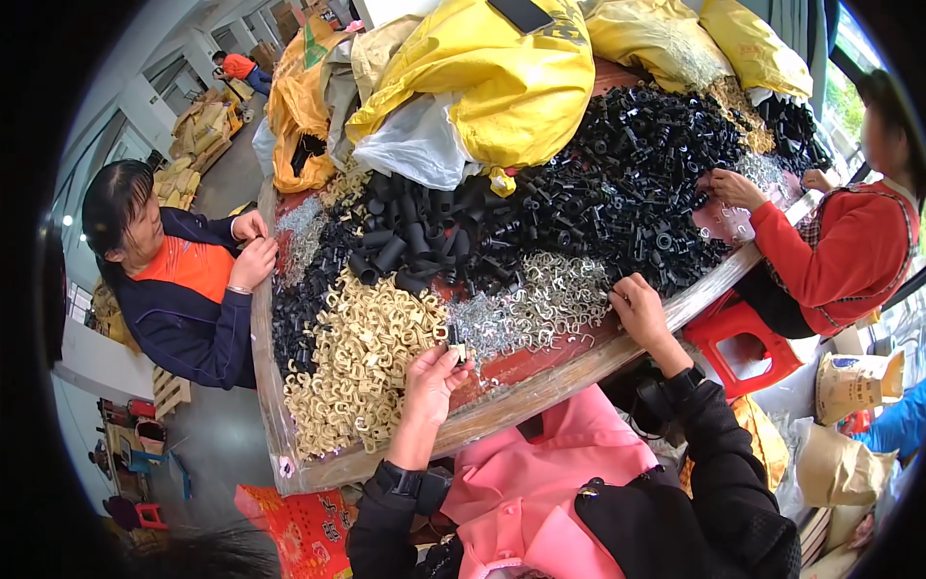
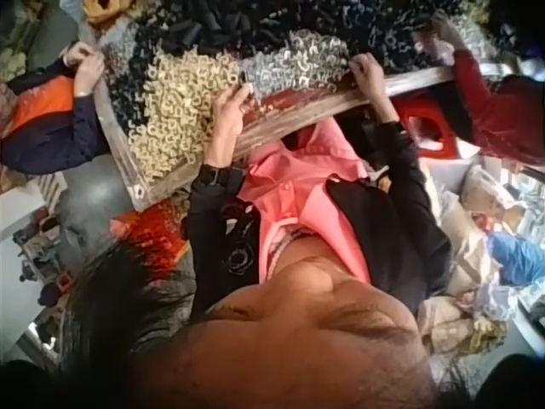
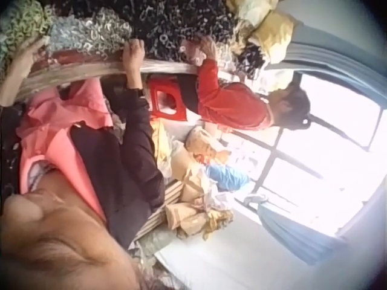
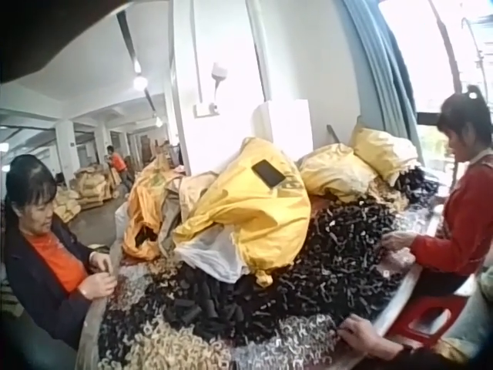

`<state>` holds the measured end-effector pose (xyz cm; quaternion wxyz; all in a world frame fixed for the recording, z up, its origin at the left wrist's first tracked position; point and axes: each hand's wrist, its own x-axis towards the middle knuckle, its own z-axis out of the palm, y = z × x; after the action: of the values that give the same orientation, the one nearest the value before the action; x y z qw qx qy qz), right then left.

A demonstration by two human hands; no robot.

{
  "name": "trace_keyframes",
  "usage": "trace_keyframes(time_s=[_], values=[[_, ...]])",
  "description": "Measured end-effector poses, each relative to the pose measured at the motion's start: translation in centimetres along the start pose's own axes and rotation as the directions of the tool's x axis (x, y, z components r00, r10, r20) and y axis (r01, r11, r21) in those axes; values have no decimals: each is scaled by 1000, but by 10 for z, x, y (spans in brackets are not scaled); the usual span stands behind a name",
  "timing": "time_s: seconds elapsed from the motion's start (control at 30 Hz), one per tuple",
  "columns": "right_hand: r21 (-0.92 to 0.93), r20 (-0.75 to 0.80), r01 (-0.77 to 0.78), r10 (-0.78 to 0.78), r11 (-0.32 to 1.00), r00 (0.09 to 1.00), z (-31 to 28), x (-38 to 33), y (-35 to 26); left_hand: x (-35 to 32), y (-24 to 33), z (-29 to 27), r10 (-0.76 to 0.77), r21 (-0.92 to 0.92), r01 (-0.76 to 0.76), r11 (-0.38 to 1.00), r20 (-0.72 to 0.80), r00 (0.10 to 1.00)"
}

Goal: The person assembles components by hand, picking up a black plastic housing, a small metal clip, and a beige plastic insert. They press the metal clip and the beige insert into the housing, then place the completed assembly onto the table.

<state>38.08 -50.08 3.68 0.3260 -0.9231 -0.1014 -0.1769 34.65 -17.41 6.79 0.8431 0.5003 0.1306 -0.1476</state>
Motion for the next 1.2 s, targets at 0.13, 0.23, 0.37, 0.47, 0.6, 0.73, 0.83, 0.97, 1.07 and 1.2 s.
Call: trace_keyframes(time_s=[0.13, 0.23, 0.37, 0.47, 0.6, 0.73, 0.83, 0.97, 1.07, 1.2], values=[[501, 154, -287, 242, 816, 958, 6, -1, -27, -5, 0, 6, -4, -19, 4, 1000, 16, 1000], [811, 463, -503, 199, 298, 864, 13, 2, -63, -11, -1, 17, 16, -21, -15, 1000, 35, 999], [816, 545, -552, 87, 171, 834, 26, 4, -86, -13, -3, 25, 16, -22, -14, 1000, 72, 997], [510, 379, -360, 172, 781, 909, 42, 9, -74, -13, -6, 21, -11, -66, 15, 998, 65, 998], [97, 35, 131, -135, 987, 990, 39, 7, -56, -13, -6, 16, -30, -73, 34, 997, 44, 999], [678, 468, -489, 191, 549, 863, 33, 5, -65, -11, -8, 16, -43, -92, 48, 995, 61, 997], [793, 539, -538, 80, 286, 838, 32, 2, -91, -10, -11, 22, -27, -79, 34, 996, 82, 996], [787, 598, -571, -64, 234, 799, 37, 1, -121, -11, -12, 24, 1, -78, 5, 997, 81, 997], [768, 615, -541, -157, 344, 773, 36, 4, -128, -14, -8, 21, 14, -76, -9, 997, 71, 997], [754, 619, -457, -276, 472, 735, 29, 13, -134, -20, -4, 21, 22, -71, -17, 997, 77, 997]])
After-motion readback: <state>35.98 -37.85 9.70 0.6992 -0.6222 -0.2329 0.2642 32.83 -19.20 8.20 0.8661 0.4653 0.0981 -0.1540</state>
